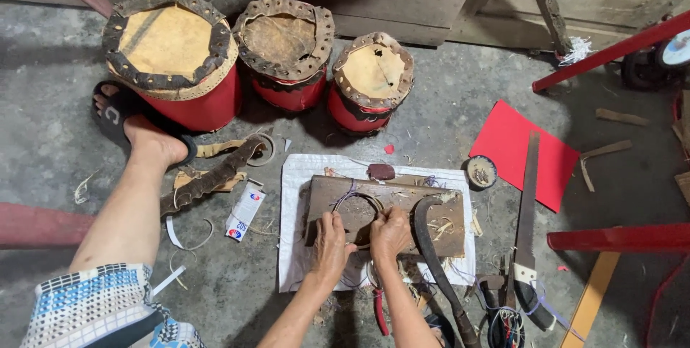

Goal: Wrapping and securing thin strips of material around a wooden form to construct or repair a drum.

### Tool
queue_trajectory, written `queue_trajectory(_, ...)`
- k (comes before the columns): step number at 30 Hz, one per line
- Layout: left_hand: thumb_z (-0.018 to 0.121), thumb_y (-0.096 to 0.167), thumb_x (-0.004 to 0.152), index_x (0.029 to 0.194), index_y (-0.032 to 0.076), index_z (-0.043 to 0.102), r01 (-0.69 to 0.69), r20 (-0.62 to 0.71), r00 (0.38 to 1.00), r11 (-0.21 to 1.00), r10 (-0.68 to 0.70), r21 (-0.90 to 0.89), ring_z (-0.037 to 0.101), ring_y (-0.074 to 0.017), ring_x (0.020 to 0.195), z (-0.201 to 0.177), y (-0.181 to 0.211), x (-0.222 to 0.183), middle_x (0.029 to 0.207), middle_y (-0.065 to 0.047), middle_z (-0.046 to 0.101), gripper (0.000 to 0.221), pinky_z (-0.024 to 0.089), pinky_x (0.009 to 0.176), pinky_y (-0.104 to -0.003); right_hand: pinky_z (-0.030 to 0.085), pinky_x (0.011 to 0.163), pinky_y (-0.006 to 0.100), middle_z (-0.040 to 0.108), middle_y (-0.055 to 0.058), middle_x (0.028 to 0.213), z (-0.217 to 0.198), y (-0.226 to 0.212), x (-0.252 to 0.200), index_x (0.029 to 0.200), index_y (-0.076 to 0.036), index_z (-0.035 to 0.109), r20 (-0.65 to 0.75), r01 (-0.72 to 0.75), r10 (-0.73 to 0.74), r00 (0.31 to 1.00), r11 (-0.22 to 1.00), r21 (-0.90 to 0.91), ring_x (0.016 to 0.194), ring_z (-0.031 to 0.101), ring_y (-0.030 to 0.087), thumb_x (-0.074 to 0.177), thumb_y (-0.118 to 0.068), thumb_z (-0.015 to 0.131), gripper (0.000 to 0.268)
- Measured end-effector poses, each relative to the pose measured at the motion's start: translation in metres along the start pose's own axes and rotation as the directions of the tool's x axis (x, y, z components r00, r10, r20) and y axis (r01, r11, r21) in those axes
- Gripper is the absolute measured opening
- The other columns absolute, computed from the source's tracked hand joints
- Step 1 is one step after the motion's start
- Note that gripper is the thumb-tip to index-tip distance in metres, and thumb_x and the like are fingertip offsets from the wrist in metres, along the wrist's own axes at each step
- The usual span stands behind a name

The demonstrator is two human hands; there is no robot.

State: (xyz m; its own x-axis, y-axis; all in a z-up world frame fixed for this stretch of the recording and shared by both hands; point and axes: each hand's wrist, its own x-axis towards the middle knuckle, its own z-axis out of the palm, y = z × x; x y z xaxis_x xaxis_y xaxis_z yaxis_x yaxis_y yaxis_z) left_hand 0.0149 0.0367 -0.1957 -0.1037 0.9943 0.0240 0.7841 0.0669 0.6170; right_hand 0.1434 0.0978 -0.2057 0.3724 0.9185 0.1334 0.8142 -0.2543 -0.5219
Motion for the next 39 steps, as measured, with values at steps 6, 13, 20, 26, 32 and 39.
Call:
queue_trajectory(6,0.105,0.021,0.058,0.138,-0.007,0.044,0.006,0.008,1.000,1.000,-0.007,0.028,0.050,-0.0177,0.086,0.002,0.000,0.002,0.109,-0.012,0.047,0.104,0.054,0.074,-0.024,0.045,0.039,0.036,0.066,0.007,0.068,-0.012,-0.010,0.004,0.074,-0.009,0.059,0.102,-0.102,0.098,0.990,0.994,0.037,0.052,0.057,0.020,0.085,0.006,0.057,0.019)
queue_trajectory(13,0.105,0.012,0.057,0.145,-0.008,0.033,0.004,0.010,1.000,1.000,-0.004,-0.024,0.051,-0.0154,0.086,-0.006,0.006,0.004,0.110,-0.013,0.050,0.115,0.053,0.069,-0.019,0.057,0.047,0.033,0.072,0.005,0.072,-0.021,-0.004,0.014,0.079,-0.012,0.066,0.334,-0.229,0.200,0.921,0.972,0.052,0.059,0.067,0.018,0.089,-0.001,0.068,0.015)
queue_trajectory(20,0.096,0.031,0.056,0.131,-0.015,0.049,-0.101,0.041,0.994,0.988,0.097,0.115,0.058,-0.0395,0.101,-0.010,0.004,0.002,0.108,-0.019,0.047,0.101,0.056,0.085,-0.040,0.058,0.076,0.051,0.077,0.014,0.079,-0.013,0.020,0.034,0.080,-0.015,0.080,0.509,-0.132,0.108,0.854,0.991,0.010,0.090,0.074,0.042,0.078,-0.020,0.078,0.006)
queue_trajectory(26,0.096,0.033,0.057,0.131,-0.015,0.048,-0.111,0.066,0.992,0.986,0.104,0.126,0.057,-0.0383,0.099,-0.013,0.000,0.002,0.109,-0.019,0.047,0.101,0.054,0.087,-0.040,0.060,0.079,0.051,0.076,0.018,0.085,-0.004,0.014,0.026,0.088,-0.010,0.079,0.467,-0.055,0.140,0.873,0.980,-0.191,0.089,0.076,0.040,0.083,-0.022,0.071,0.015)
queue_trajectory(32,0.097,0.031,0.056,0.132,-0.015,0.046,-0.058,0.095,0.994,0.991,0.047,0.117,0.057,-0.0395,0.100,0.000,-0.004,0.008,0.111,-0.021,0.047,0.103,0.054,0.087,-0.042,0.059,0.083,0.053,0.074,0.021,0.093,0.002,0.024,0.026,0.093,-0.008,0.073,0.515,0.003,0.095,0.852,0.982,-0.187,0.097,0.073,0.043,0.086,-0.024,0.062,0.020)
queue_trajectory(39,0.098,0.024,0.061,0.164,0.004,0.010,0.056,0.386,0.918,0.994,-0.089,0.097,0.060,-0.0417,0.103,-0.046,0.028,0.038,0.123,-0.025,0.046,0.137,0.059,0.077,-0.050,0.059,0.083,0.054,0.070,0.022,0.092,-0.001,0.026,0.026,0.091,-0.004,0.068,0.506,0.019,0.039,0.862,0.994,-0.109,0.099,0.071,0.044,0.088,-0.017,0.063,0.014)
